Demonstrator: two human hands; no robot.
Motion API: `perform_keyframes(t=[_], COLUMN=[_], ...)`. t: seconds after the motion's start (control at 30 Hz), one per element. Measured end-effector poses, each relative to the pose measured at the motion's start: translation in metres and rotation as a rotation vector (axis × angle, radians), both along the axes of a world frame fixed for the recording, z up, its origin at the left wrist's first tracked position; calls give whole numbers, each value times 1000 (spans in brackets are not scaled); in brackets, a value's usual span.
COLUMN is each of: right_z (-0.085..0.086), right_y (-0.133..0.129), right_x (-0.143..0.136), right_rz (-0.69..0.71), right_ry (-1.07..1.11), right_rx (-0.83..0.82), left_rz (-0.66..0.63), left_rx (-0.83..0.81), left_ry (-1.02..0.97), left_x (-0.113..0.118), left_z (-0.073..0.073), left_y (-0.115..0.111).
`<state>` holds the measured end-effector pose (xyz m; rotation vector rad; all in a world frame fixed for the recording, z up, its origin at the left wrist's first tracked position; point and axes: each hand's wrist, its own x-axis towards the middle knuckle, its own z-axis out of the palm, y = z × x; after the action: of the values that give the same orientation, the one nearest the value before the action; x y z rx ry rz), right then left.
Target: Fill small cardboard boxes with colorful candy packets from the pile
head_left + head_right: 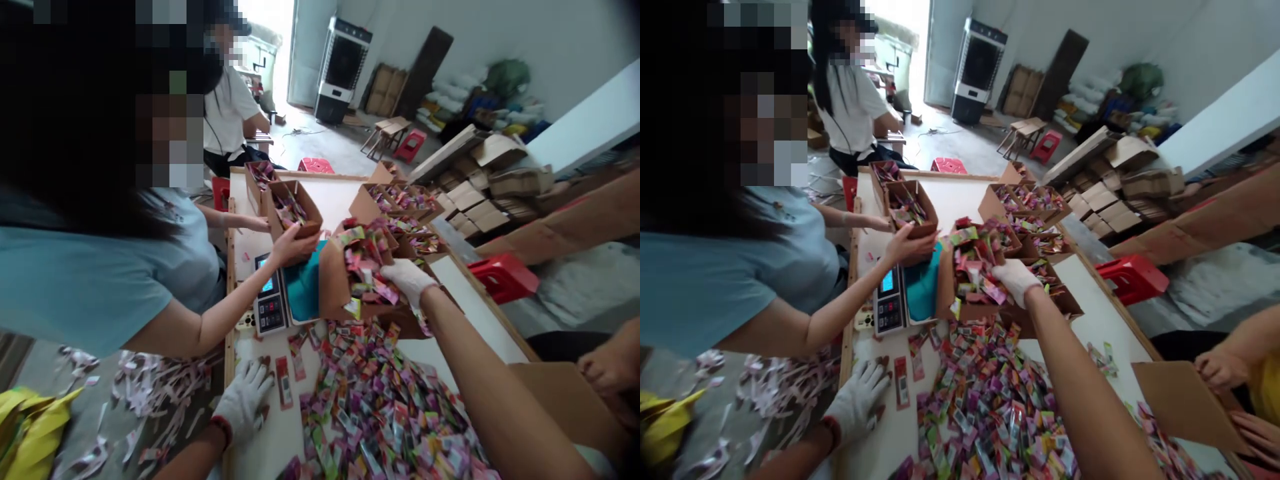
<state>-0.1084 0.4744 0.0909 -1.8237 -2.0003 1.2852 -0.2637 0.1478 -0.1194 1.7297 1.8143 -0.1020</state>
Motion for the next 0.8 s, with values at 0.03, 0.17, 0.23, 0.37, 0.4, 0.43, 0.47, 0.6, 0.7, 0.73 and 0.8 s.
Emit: perform_keyframes(t=[0.03, 0.17, 0.23, 0.37, 0.4, 0.43, 0.47, 0.6, 0.7, 0.73, 0.8], right_z=[-2, -4, -3, 0, 0, 1, 1, -1, -6, -8, -14], right_y=[7, 19, 17, 10, 9, 8, 7, 6, 8, 8, 9], right_x=[-11, -51, -62, -66, -64, -61, -58, -44, -39, -39, -41], right_rz=[7, 73, 101, 119, 121, 117, 106, 96, 186, 224, 293], right_ry=[25, 95, 82, 72, 72, 75, 84, 47, -124, -179, -264], right_rx=[-16, -67, -79, -60, -29, 7, 39, 164, 331, 358, 355], left_rz=[-1, -19, -35, -45, -42, -39, -38, -50, -65, -64, -62], left_rx=[-1, -2, -20, -32, -31, -32, -34, -66, -46, -30, -11], left_ry=[11, 58, 94, 106, 103, 100, 97, 96, 95, 97, 105], left_x=[2, 3, 4, 6, 6, 6, 6, 4, 2, 2, 4], left_z=[-17, -39, -35, -29, -29, -29, -30, -29, -26, -26, -26], left_y=[-9, -8, -2, -2, -3, -4, -5, -4, -3, -3, -5])
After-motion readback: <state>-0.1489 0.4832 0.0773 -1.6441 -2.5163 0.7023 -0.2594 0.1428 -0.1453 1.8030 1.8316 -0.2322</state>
